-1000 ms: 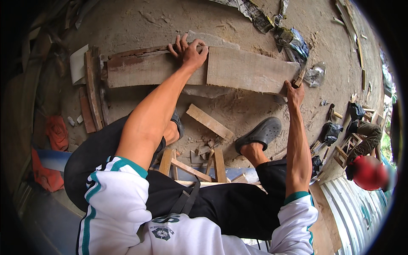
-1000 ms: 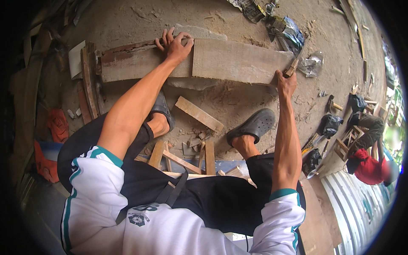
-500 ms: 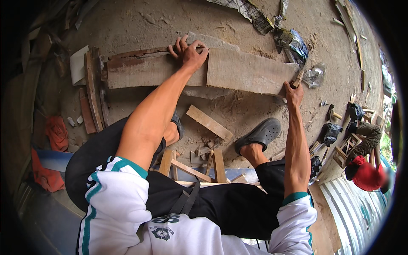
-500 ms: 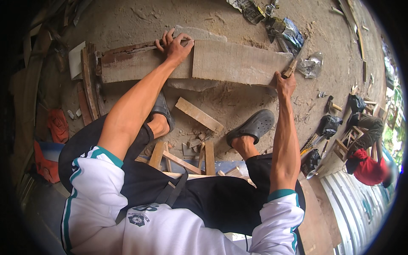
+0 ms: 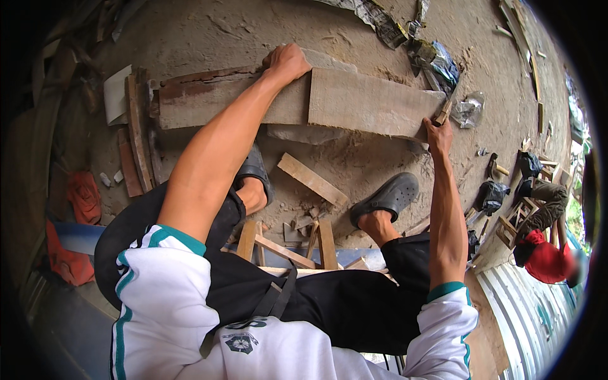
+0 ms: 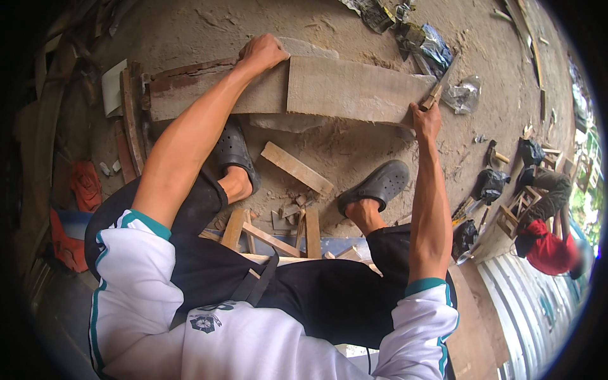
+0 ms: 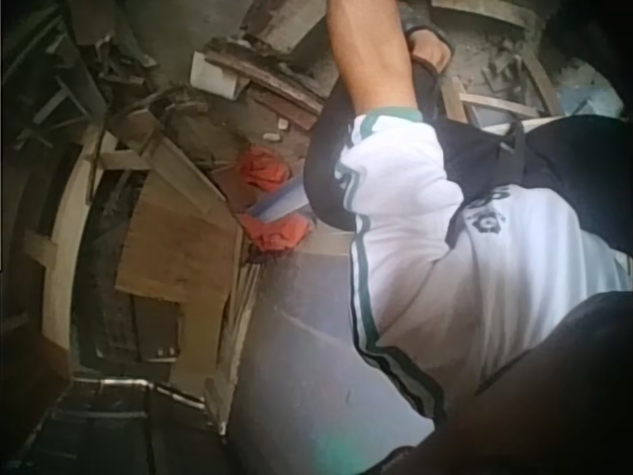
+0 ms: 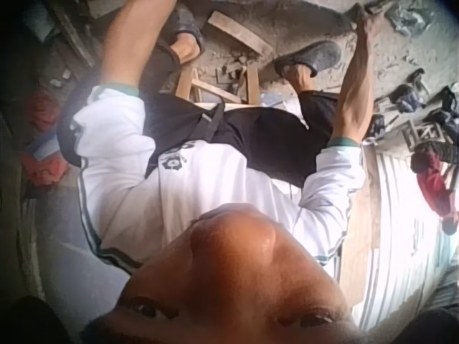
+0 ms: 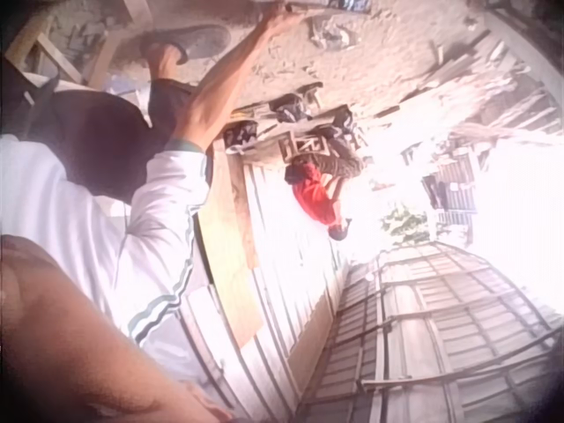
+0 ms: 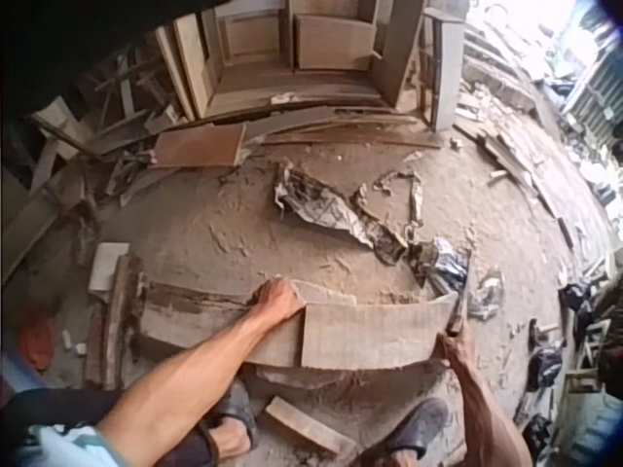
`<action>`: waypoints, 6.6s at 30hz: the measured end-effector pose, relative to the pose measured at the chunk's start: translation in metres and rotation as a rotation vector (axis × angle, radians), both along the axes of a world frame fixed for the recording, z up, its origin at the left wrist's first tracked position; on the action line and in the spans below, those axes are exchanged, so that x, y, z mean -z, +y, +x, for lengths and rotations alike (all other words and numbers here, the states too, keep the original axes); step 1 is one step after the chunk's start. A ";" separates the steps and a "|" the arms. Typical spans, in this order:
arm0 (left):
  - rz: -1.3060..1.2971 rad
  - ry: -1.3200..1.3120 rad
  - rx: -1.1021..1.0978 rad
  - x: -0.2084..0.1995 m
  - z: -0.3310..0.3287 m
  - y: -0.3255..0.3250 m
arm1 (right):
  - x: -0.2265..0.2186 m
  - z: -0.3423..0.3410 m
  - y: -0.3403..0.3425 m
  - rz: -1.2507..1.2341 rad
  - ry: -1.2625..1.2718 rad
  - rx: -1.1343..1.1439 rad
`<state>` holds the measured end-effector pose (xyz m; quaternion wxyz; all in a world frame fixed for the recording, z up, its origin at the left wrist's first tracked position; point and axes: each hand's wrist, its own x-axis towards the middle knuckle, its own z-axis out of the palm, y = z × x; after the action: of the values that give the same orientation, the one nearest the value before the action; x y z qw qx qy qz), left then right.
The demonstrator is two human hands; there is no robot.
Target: The person sits on the floor and uses a hand saw to cut a rectangular wooden plank. They hold the plank with their left hand and saw with their right hand, making repeated back-and-forth strokes along the plank's length.
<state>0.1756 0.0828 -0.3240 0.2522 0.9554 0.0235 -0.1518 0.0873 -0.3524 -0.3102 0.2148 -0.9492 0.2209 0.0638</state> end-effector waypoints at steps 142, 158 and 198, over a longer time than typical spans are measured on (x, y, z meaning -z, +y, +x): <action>0.352 -0.075 0.600 -0.059 -0.112 0.047 | -0.300 -0.141 0.076 0.126 0.151 -0.312; 0.309 -0.336 0.670 -0.159 -0.123 0.006 | -0.371 -0.122 0.050 0.197 -0.078 -0.067; 0.080 -0.249 0.662 -0.020 -0.104 -0.082 | -0.369 -0.152 0.052 0.288 0.057 -0.048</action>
<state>0.0713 0.0013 -0.3042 0.1527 0.9315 -0.3125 -0.1066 -0.0646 -0.3005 0.0585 0.3406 -0.9114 0.1929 0.1269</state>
